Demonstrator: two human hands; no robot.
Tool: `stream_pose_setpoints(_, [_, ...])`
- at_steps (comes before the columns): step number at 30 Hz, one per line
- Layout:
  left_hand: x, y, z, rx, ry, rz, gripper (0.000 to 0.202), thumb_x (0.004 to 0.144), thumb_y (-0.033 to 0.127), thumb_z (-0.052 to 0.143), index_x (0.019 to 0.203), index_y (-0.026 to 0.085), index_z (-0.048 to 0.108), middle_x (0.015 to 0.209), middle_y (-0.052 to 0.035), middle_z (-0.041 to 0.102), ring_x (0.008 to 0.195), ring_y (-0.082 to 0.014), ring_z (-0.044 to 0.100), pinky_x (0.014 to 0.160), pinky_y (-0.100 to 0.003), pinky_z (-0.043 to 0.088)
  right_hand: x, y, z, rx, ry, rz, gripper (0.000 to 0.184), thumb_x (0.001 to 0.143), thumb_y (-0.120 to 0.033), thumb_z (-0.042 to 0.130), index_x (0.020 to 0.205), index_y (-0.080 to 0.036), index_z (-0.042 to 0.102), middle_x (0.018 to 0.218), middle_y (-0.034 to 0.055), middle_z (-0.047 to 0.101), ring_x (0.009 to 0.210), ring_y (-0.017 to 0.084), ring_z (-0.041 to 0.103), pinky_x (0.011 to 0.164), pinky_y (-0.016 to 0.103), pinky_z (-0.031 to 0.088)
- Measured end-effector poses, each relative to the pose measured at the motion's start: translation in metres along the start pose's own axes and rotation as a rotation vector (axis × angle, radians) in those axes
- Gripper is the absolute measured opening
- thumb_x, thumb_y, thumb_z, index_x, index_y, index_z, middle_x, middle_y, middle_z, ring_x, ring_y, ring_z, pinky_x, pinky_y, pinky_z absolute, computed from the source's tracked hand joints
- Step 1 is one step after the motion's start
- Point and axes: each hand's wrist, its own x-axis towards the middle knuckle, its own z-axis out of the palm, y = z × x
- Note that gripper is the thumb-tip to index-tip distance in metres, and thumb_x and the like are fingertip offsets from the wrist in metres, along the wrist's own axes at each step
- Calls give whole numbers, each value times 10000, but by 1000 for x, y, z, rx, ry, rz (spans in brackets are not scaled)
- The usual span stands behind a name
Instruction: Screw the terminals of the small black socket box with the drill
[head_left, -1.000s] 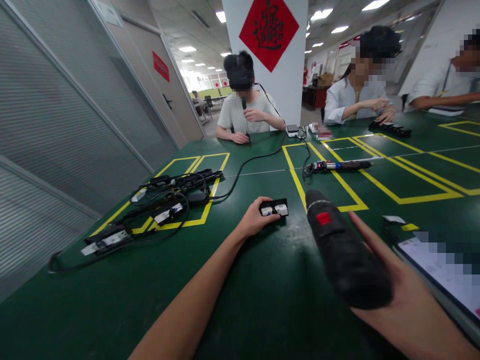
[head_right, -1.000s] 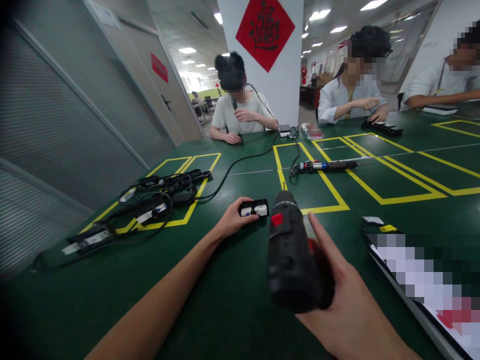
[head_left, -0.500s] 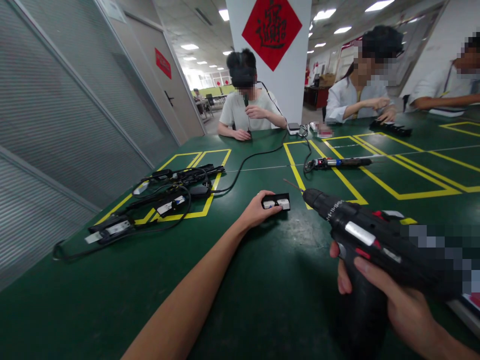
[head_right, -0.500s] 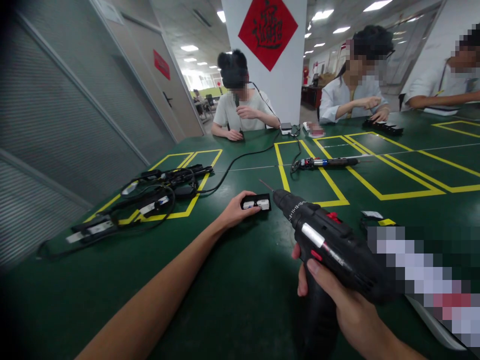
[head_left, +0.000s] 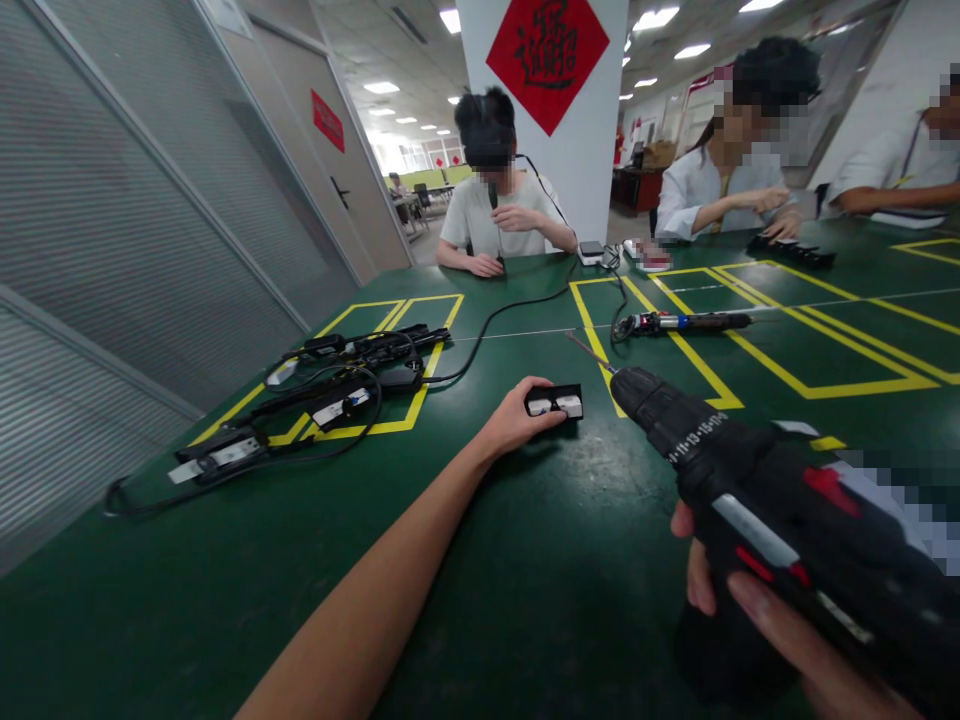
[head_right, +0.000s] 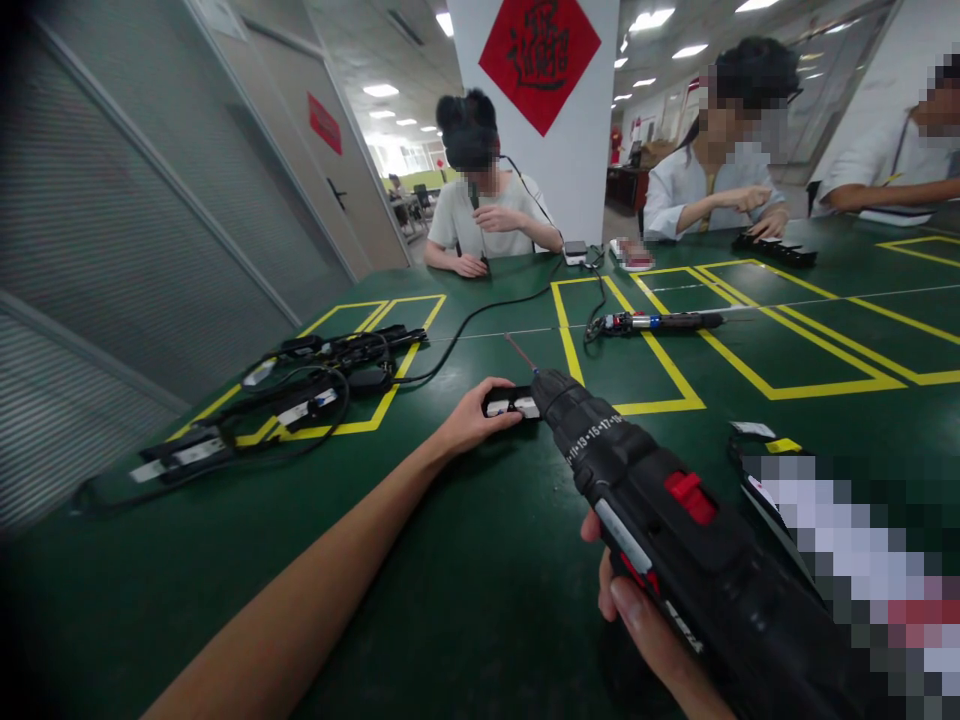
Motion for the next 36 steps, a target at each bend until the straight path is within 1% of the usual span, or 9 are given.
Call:
stream_pose_setpoints(3, [-1,0,-2,-12,90,54,529,723,407,681,1171,182,510,1168,-103,567,1076,-255,548,930,-394,423,-2,13,-1,34,-5,-70,124,885,-346,447,897,-309,565,550,-8,600,492,183,587,484,332,435])
stream_pose_setpoints(8, [-25,35,-3,-37,571,270,303,863,392,500,1063,167,529,1246,-134,484,1221,-268,428,1056,-446,296,-5,26,0,139,-94,-24,203,912,-371,444,1091,-292,500,731,-7,595,673,177,594,664,350,493])
stream_pose_setpoints(12, [-82,93,12,-267,173,303,415,820,471,541,1099,166,567,1234,-148,508,1152,-302,480,998,-454,365,-3,6,12,103,-180,-122,429,898,-302,478,1316,-289,381,1026,61,622,1005,236,596,945,483,442])
stream_pose_setpoints(15, [-130,122,24,-546,-209,73,637,723,438,688,1279,198,494,1256,-134,557,1159,-323,504,997,-462,377,0,-16,30,32,-143,-244,842,847,-219,523,1481,-201,-30,1416,153,411,1300,275,397,1079,544,298])
stream_pose_setpoints(17, [-154,128,29,-745,-239,-123,562,738,450,670,1210,161,569,1139,-142,639,1111,-333,547,963,-462,407,-1,-28,45,0,-229,-263,911,849,-162,482,1465,-200,-188,1536,121,225,1382,229,268,1115,497,267])
stream_pose_setpoints(21, [-173,119,28,-1052,163,-444,451,777,416,618,1137,145,621,1001,-105,699,1012,-300,613,905,-419,459,-8,-42,67,-220,-409,-362,824,859,-248,506,1495,-111,2,1561,167,118,1404,285,198,1106,482,296])
stream_pose_setpoints(24, [-166,110,14,-1061,373,-460,348,772,272,617,1101,159,632,978,-51,696,960,-229,630,884,-339,477,1,-45,73,-345,-365,-595,679,888,-287,487,1465,-81,194,1435,202,410,1252,308,452,1009,486,424])
stream_pose_setpoints(29, [-144,105,-23,-1161,294,-251,353,800,209,522,1147,178,577,713,2,582,688,-174,601,806,-415,508,67,-3,68,-295,180,-893,435,863,-137,487,1288,-205,418,1156,89,605,1055,201,572,914,380,488])
stream_pose_setpoints(36, [-145,99,-58,-1081,209,-157,391,848,230,438,1218,135,523,599,17,442,534,-136,478,608,-320,457,142,85,70,-430,103,-732,467,805,-239,601,1248,-125,509,1308,186,497,1224,319,450,1027,530,370])
